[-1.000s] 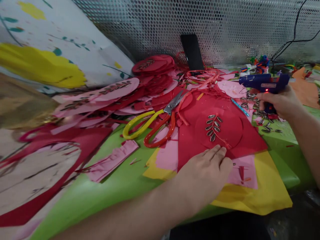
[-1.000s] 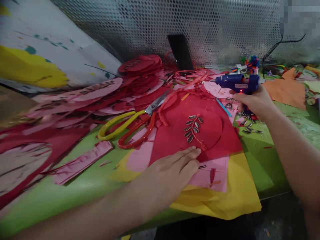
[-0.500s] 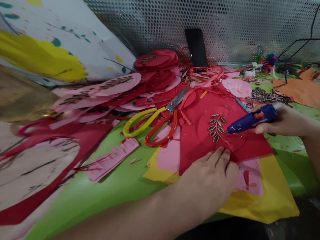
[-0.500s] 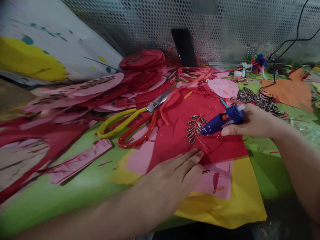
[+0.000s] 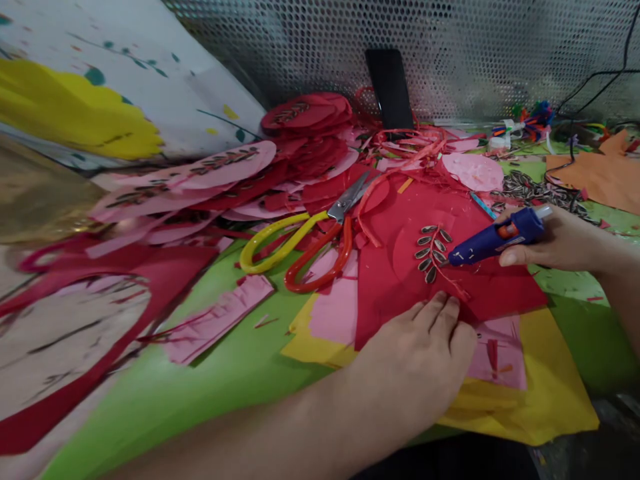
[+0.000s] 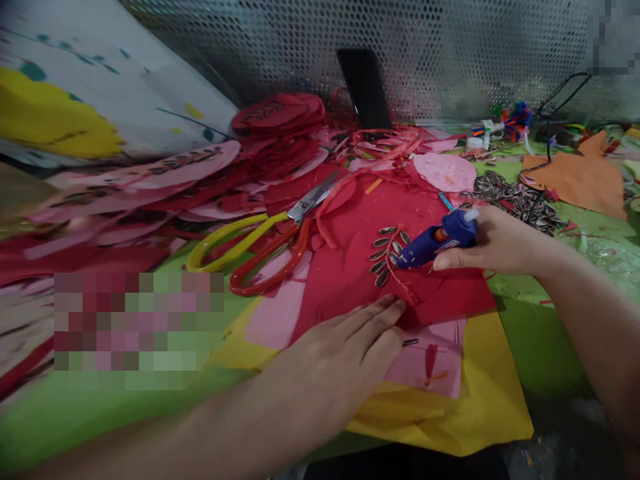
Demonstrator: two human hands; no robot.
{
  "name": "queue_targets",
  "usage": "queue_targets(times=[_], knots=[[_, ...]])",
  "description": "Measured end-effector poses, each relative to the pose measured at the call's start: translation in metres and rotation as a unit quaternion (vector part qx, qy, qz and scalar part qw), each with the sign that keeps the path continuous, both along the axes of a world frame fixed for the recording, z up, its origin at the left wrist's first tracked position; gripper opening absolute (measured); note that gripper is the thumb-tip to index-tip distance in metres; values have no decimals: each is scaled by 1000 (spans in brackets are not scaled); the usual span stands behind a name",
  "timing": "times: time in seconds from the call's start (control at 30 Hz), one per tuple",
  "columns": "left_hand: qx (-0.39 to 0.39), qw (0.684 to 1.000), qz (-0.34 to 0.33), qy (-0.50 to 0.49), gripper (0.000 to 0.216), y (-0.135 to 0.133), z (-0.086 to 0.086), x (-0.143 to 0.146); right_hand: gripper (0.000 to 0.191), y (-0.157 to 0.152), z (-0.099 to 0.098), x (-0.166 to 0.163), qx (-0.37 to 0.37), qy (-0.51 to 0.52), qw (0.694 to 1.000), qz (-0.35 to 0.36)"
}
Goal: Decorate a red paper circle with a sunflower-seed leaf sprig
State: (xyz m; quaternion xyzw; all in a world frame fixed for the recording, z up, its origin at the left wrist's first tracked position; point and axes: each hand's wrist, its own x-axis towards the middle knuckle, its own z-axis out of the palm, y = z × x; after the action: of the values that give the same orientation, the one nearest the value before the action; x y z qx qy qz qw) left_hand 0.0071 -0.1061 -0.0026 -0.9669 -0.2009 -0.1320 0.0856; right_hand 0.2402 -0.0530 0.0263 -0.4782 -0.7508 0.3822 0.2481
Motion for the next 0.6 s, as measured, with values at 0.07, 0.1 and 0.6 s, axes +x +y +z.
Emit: queue_targets(times=[0.07,0.1,0.6], knots=[[-1,1000,-4,0,18,1,1,0,33,0,0,0,-6,-3,1000,3],[-1,1000,-6,0,18,1,1,1,32,0,0,0,-9,-4,1000,2],[1,1000,-18,-18,17,1,3,-1,31,-4,8,2,16,-58,998,-21]])
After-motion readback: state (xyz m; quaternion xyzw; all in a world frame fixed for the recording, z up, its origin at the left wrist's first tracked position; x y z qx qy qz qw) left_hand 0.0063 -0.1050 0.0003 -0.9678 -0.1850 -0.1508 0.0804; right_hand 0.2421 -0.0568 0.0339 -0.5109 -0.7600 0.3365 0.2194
